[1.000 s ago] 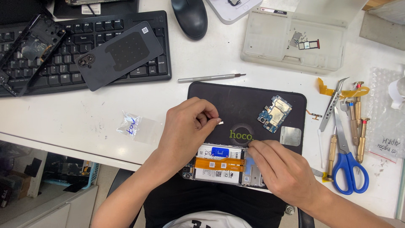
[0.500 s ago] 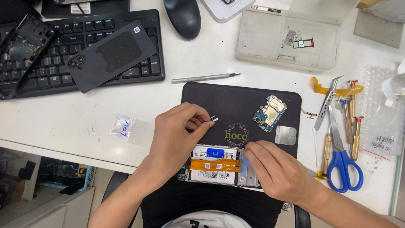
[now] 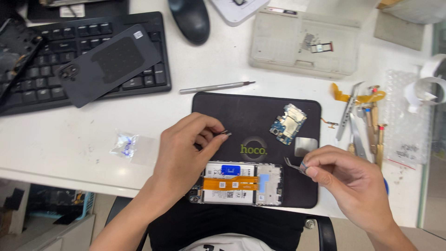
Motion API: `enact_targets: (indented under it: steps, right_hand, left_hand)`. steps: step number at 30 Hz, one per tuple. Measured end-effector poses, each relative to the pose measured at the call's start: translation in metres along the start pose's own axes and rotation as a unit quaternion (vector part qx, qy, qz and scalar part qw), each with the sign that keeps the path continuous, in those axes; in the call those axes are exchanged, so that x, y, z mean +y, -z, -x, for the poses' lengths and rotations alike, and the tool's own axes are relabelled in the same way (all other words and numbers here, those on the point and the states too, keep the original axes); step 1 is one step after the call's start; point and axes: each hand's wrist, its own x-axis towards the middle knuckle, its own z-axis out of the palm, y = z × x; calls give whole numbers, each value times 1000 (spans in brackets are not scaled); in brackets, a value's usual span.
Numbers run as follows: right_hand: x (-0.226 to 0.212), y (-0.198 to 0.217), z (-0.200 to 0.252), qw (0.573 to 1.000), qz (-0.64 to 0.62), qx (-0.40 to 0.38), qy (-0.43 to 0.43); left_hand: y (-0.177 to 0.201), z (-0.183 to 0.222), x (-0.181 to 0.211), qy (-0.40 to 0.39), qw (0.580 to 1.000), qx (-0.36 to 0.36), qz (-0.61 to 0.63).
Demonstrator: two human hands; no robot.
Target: The person uses tweezers to remove and reattach small components and ribbon cables on a disassembled smartphone motherboard. They peel back protective tape, lift the logic board, and reconnect flex cables while working on a desk with various tools and spare parts.
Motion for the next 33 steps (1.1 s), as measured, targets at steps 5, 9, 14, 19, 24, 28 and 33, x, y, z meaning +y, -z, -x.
enact_targets:
  steps: [5, 9, 14, 19, 24, 28, 33]
  right_hand:
    - [9, 12, 28, 989, 136, 28, -50]
    - [14, 13, 47, 953, 290, -8, 89]
    - [12, 10, 50, 865, 431, 54, 251]
    - [-2, 0, 35, 874, 406, 109, 245]
    - [-24, -21, -1, 895, 327, 89, 289]
    - [-43, -40, -19, 932, 251, 29, 260]
    - [-47, -58, -37, 980, 113, -57, 152]
  left_hand:
    - [0, -3, 3, -15, 1000, 4, -16]
    - [1, -1, 5, -23, 1000, 6, -13]
    - [3, -1, 8, -20, 999, -25, 12]
    - [5, 0, 16, -72, 997, -31, 11]
    - [10, 6, 22, -68, 995, -33, 71]
    - [15, 12, 26, -55, 993, -25, 105]
    - [10, 25, 31, -50, 994, -35, 90]
